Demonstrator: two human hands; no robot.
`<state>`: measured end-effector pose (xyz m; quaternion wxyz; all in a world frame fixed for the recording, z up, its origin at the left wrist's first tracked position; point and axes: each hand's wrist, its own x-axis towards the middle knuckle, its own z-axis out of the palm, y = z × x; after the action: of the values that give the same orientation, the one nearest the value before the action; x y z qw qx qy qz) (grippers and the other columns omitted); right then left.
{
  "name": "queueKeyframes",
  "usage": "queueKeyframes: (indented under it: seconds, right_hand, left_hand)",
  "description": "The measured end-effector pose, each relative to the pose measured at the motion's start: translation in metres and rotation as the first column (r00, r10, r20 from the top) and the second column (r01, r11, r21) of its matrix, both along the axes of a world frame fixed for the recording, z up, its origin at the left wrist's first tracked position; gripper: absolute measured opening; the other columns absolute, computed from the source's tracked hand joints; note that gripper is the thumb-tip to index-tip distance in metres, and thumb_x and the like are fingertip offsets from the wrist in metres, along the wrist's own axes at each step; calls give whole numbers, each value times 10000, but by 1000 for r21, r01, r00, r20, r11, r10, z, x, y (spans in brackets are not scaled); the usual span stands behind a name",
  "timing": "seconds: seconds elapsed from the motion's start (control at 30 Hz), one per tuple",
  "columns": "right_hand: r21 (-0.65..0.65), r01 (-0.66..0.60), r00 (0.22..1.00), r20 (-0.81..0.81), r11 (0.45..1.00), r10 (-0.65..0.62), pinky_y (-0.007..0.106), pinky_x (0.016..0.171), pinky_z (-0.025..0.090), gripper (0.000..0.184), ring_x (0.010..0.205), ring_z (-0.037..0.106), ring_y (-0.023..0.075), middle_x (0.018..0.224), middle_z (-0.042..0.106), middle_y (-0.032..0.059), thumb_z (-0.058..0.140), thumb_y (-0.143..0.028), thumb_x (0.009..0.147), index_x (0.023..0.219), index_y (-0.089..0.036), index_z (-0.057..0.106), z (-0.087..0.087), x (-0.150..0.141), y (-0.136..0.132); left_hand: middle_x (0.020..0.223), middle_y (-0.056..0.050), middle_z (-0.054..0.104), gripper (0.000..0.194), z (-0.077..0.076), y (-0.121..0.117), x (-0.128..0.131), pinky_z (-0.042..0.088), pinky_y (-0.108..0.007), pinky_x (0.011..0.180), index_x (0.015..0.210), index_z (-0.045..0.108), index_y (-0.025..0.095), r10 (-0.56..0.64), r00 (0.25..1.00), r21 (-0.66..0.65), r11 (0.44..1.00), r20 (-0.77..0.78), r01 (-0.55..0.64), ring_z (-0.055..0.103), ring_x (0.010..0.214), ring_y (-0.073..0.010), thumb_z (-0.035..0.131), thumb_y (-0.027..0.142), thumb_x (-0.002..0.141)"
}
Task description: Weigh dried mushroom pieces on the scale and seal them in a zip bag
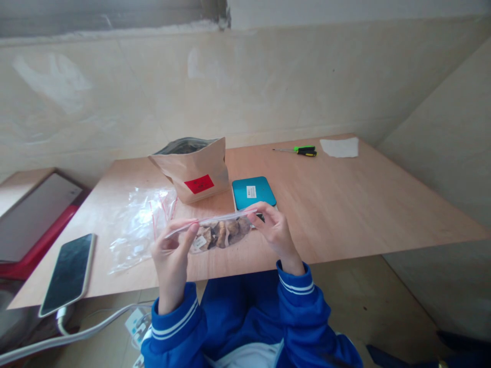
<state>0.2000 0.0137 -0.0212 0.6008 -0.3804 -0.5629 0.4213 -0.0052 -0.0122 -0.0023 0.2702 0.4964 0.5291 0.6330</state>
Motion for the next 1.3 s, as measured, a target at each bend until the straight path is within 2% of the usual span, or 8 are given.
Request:
queueKeyframes:
  seconds: [0.27,0.47,0.6,0.77,0.87,1.1,1.3]
  right_hand:
    - [39,103,995,-10,994,-103,290,830,520,93,853,680,148,871,723,-6,635,-327,916,916,-247,684,1,-2,-2]
    - [159,214,975,20,964,-220,288,811,525,97,840,673,153,832,716,-4,645,-281,903,819,-238,669,2,-6,-2]
    - [166,263,962,22,950,-271,306,795,532,105,824,670,168,826,715,3,642,-302,903,816,-247,661,2,-8,-3]
    - [116,240,968,43,964,-246,318,812,533,140,848,664,178,851,707,19,608,-370,919,878,-243,650,3,-9,-4]
    - [86,205,976,50,975,-210,308,818,530,150,860,660,172,885,700,18,653,-381,884,933,-240,644,2,-10,-4]
    - [52,135,989,52,989,-138,299,809,522,133,856,655,164,874,699,14,662,-366,881,884,-234,656,1,-10,-3]
    - [81,129,982,125,988,-139,338,842,510,142,884,648,184,870,697,27,670,-373,882,856,-234,679,0,-7,-2]
  left_hand:
    - [757,14,725,177,0,0,1,494,-203,670,803,752,221,-12,996,-105,994,83,21,648,726,-113,796,382,743]
    - [762,-1,732,217,1,0,1,507,-230,669,804,752,206,-16,995,-131,991,94,28,662,729,-138,802,401,725]
    - [743,-10,727,243,3,0,3,511,-243,649,784,746,198,-19,994,-147,988,108,35,662,713,-148,808,420,705]
    - [731,-10,717,245,2,1,4,498,-242,628,796,746,194,-7,992,-145,989,122,25,644,690,-143,798,419,715]
    - [731,-7,716,231,1,0,2,488,-232,628,803,750,197,2,993,-149,989,117,16,639,695,-137,795,410,725]
    - [719,-6,714,233,3,0,4,490,-234,598,770,748,194,-18,995,-151,988,93,32,638,670,-138,799,415,717]
    - [722,-10,720,229,5,0,4,500,-240,594,768,748,197,-4,998,-148,989,69,14,649,675,-147,797,415,716]
